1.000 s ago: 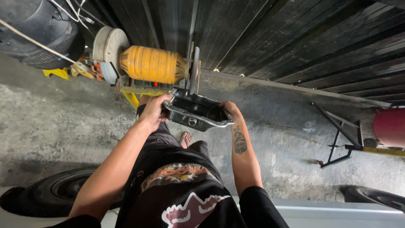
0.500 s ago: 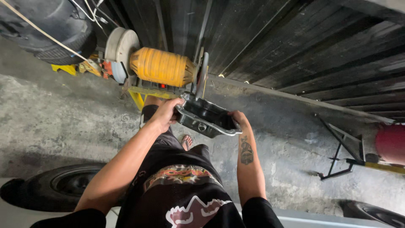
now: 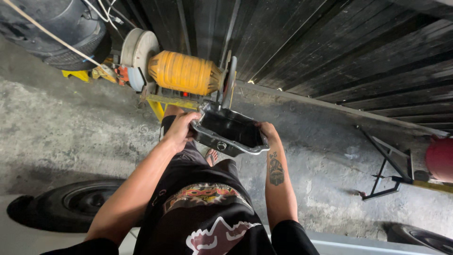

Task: The person holds a rectangular metal part and repeatedly presses its edges against a rotating grinding wheel. They rotate and reposition the part to grind different sides and corners, maintaining contact with the wheel throughout the process.

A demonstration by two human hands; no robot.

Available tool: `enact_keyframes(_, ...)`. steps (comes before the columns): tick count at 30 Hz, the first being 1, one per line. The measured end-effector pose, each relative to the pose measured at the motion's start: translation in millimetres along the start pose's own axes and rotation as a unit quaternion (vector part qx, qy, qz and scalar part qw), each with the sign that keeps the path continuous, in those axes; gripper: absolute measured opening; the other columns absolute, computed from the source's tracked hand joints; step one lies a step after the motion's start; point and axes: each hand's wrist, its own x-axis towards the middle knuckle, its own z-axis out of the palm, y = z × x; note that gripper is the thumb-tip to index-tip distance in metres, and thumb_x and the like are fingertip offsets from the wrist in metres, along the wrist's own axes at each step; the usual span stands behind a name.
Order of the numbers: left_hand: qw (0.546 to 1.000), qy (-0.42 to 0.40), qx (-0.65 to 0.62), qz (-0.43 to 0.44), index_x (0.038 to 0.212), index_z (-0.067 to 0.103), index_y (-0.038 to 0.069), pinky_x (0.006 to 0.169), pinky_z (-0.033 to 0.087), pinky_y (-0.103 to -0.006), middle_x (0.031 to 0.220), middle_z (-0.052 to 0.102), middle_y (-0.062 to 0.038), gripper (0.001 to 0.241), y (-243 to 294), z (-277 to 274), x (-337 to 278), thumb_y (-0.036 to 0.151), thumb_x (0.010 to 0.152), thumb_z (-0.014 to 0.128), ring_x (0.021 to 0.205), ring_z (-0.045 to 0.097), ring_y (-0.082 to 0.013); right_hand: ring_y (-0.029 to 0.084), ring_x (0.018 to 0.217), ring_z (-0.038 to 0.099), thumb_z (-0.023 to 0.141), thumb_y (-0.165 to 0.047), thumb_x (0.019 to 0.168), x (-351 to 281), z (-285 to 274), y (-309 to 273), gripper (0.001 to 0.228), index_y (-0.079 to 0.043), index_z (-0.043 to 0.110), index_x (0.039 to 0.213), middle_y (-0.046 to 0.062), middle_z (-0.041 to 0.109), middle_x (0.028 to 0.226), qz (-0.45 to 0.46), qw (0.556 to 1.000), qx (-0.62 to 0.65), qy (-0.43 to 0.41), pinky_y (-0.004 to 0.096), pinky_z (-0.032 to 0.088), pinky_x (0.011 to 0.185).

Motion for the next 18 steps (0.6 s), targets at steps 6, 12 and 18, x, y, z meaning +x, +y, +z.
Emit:
enact_keyframes(6, 1.000, -0.017, 0.014, -0.001, 0.088, 0.059, 0.013, 0.038, 0.024, -0.0245, 0.071, 0.057, 0.002, 0.015, 2.0, 3.3, -5.1, 0.027, 0.092, 0.059, 0.046, 0.049, -0.0071, 0.031, 0.072, 0.067, 0.060, -0.012, 0.090, -6.3, -4.0, -0.4, 0.025, 0.009, 0.069, 0.100, 0.020, 0.070, 0.087, 0.029, 0.998, 0.054, -0.009, 0.044, 0.055, 0.070)
enact_keyframes(12, 0.999, -0.042, -0.021, -0.021, 0.088, 0.059, 0.013, 0.038, 0.024, -0.0240, 0.070, 0.056, 0.003, 0.013, -16.7, 11.6, 4.5, 0.026, 0.092, 0.060, 0.044, 0.043, -0.0061, 0.028, 0.073, 0.067, 0.061, -0.009, 0.089, -16.5, -31.3, 8.1, 0.024, 0.012, 0.070, 0.099, 0.019, 0.070, 0.088, -0.012, 0.998, 0.060, 0.015, 0.043, 0.054, 0.067)
enact_keyframes(18, 0.999, -0.039, -0.013, -0.019, 0.083, 0.051, 0.014, 0.040, 0.035, -0.0262, 0.069, 0.050, 0.005, 0.022, -22.3, -7.8, -6.1, 0.026, 0.096, 0.064, 0.048, 0.052, -0.0081, 0.025, 0.072, 0.066, 0.064, -0.008, 0.088, -6.7, -22.6, 18.9, 0.023, 0.013, 0.072, 0.093, 0.016, 0.072, 0.086, -0.058, 0.997, -0.016, 0.038, 0.040, 0.054, 0.062)
